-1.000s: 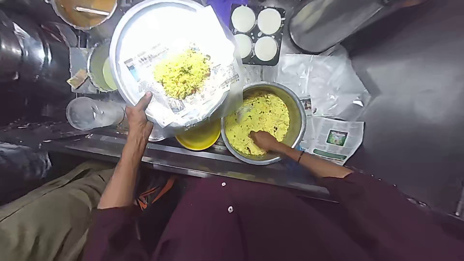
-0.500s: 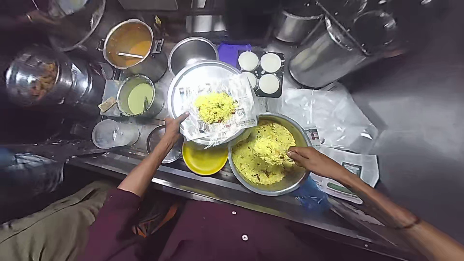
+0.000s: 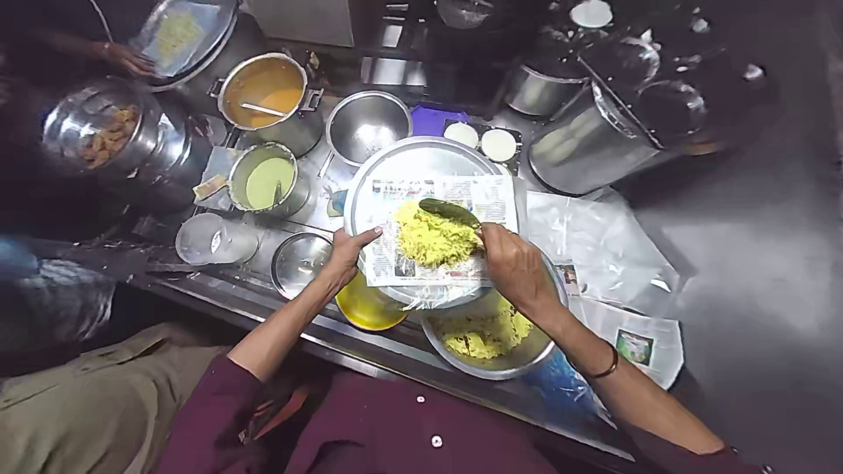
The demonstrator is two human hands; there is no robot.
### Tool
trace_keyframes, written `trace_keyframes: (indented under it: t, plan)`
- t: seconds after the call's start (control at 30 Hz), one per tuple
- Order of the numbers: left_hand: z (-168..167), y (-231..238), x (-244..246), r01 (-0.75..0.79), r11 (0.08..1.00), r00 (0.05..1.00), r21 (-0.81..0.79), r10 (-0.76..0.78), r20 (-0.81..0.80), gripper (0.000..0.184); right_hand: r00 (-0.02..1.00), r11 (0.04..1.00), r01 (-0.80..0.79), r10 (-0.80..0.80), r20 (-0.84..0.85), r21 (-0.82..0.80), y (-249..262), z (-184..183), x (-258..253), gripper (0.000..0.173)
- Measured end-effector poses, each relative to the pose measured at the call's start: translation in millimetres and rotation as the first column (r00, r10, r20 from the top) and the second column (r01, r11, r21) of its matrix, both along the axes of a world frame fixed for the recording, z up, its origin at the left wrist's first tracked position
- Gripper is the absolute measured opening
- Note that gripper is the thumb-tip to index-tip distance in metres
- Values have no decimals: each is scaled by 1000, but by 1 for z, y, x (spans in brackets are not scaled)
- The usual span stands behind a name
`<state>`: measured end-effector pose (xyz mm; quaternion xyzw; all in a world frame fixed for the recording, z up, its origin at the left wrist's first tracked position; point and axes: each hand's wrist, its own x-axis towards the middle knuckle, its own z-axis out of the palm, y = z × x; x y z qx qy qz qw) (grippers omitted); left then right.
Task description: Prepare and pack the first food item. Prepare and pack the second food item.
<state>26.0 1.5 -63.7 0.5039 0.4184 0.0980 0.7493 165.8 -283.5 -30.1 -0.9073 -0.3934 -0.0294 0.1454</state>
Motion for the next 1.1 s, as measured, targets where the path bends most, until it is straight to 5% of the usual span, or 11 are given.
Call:
trace_keyframes:
  t: [0.07,0.17,0.3,0.37,0.43,0.53,0.7,0.8,0.93,1.1]
  plan:
    - [4,0,-6,-9,1000,1000,-5,9,1,50,1000,999,22,-23,19,34,2,-2,1,23]
    - [6,-2,-13,-34,999,999,-32,35,27,50,961,967,139,-80,-265,213,-13,11,13,35]
    - [17,7,-31,-99,995,995,18,99,10,54,719,792,459,-66,-691,402,-70,32,45,32]
    - [27,10,-45,-86,994,995,73,90,-47,60,547,825,533,-166,-821,188,-119,20,59,29]
    - [33,12,-60,-114,987,990,115,122,-67,63,402,909,382,-327,-855,-168,-161,-14,63,28]
    - [34,28,-65,-271,951,962,152,274,3,69,556,888,4,-385,-737,-461,-162,-103,69,33]
    - [30,31,-74,-385,908,919,165,362,154,63,669,852,102,-441,-599,-513,-101,-219,-28,31]
    - [38,36,-73,-424,889,902,172,398,166,62,675,810,-319,-170,-718,-491,-74,-215,-59,28]
    - [41,42,-77,-408,892,913,195,392,114,69,689,825,-136,-319,-650,-549,-82,-216,-58,28]
    - [32,60,-66,-384,898,923,216,371,100,60,518,866,-286,-220,-826,-410,-102,-211,-79,36]
